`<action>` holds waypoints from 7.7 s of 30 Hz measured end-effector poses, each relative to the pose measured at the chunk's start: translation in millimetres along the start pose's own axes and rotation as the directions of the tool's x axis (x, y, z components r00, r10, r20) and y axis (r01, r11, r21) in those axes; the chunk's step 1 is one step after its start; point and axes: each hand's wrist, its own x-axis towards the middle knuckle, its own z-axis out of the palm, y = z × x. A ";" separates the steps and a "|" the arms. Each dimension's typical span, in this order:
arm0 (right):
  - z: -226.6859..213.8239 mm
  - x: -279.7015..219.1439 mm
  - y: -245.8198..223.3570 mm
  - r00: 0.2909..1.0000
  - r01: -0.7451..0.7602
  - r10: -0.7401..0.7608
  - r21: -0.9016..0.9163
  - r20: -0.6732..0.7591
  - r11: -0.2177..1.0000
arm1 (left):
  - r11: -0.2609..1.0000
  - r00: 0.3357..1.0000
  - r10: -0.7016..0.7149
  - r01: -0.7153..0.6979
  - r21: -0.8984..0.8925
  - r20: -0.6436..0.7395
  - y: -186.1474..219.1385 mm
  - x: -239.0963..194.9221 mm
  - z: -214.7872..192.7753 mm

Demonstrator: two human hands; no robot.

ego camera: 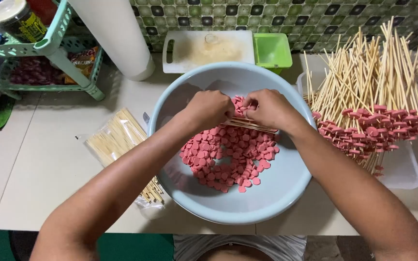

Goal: The person sits on the floor and repeatedly picks up small pink heart-shaped candies from a bowl, then threads them onto wooden skewers. They place the completed skewers into a nearby container.

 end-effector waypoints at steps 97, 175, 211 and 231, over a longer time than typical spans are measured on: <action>-188.7 -96.0 155.0 0.802 -0.019 0.221 0.347 -0.555 0.938 | 0.421 0.944 0.122 -0.330 -0.845 -0.307 195.2 219.3 -70.4; -93.9 -109.5 7.7 0.823 0.393 -0.134 0.381 -0.552 0.837 | 0.811 0.921 -0.283 0.080 -0.580 -0.269 118.8 4.0 -117.4; 190.2 -117.5 -187.5 0.709 0.616 -0.632 -0.163 -0.312 0.771 | 0.635 0.447 -0.757 0.331 -0.698 -0.476 40.9 -306.3 50.9; 228.9 -37.2 -190.8 0.868 0.477 -0.489 -0.132 -0.087 0.869 | 0.355 0.321 -0.909 0.265 -0.897 -0.265 24.2 -301.8 90.0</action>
